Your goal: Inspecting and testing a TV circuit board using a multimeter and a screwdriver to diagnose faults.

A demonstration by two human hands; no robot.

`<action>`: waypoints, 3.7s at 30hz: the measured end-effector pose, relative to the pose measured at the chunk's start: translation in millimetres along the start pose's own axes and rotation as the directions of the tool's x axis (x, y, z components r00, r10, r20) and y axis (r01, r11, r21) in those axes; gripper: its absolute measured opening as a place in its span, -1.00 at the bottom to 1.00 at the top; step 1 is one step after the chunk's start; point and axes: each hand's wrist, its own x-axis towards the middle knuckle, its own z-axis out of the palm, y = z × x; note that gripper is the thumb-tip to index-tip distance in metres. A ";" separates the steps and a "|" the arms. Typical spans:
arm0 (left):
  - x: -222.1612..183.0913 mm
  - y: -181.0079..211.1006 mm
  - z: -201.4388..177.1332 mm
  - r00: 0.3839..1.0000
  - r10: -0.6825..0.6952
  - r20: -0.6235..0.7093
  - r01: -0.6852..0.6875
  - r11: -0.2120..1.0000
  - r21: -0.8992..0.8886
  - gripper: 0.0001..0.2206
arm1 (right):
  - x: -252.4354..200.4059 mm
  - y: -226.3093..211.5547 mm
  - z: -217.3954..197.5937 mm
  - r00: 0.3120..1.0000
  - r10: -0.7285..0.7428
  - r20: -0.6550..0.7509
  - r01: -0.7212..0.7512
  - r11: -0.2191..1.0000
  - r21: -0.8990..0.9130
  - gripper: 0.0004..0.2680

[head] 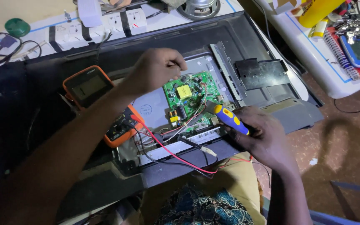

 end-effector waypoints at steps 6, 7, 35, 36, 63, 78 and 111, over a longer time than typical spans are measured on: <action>15.7 -11.9 12.5 0.949 0.316 0.009 -0.315 0.939 0.137 -0.85 | 0.5 -0.5 0.9 1.000 0.006 0.005 -0.006 1.000 0.018 -0.85; 22.0 -9.7 14.3 0.948 0.317 0.006 -0.315 0.939 0.141 -0.85 | 1.3 -1.6 0.3 1.000 0.001 0.005 -0.001 1.000 0.018 -0.85; 74.4 -19.4 41.6 0.912 -0.303 0.276 0.024 0.711 0.703 -0.68 | 0.2 -9.2 -2.9 0.998 0.064 0.012 -0.065 0.996 0.056 -0.84; 70.5 -13.1 38.0 0.928 -0.256 0.269 0.015 0.750 0.661 -0.65 | 0.2 -8.1 -3.0 0.997 0.072 0.013 -0.073 0.996 0.047 -0.87; 64.4 26.1 15.7 0.828 -0.533 0.174 0.421 0.796 0.434 -0.90 | 2.2 -6.2 -2.6 0.998 -0.064 -0.017 0.065 0.997 0.042 -0.88; 70.2 20.4 24.3 0.919 -0.352 0.179 0.247 0.866 0.436 -0.82 | -2.1 6.8 -0.4 1.000 -0.001 0.002 0.001 1.000 0.005 -0.85; 67.9 14.1 37.1 0.914 -0.337 0.226 0.125 0.763 0.634 -0.60 | -7.8 14.7 5.9 0.993 -0.034 -0.117 0.051 0.987 0.151 -0.83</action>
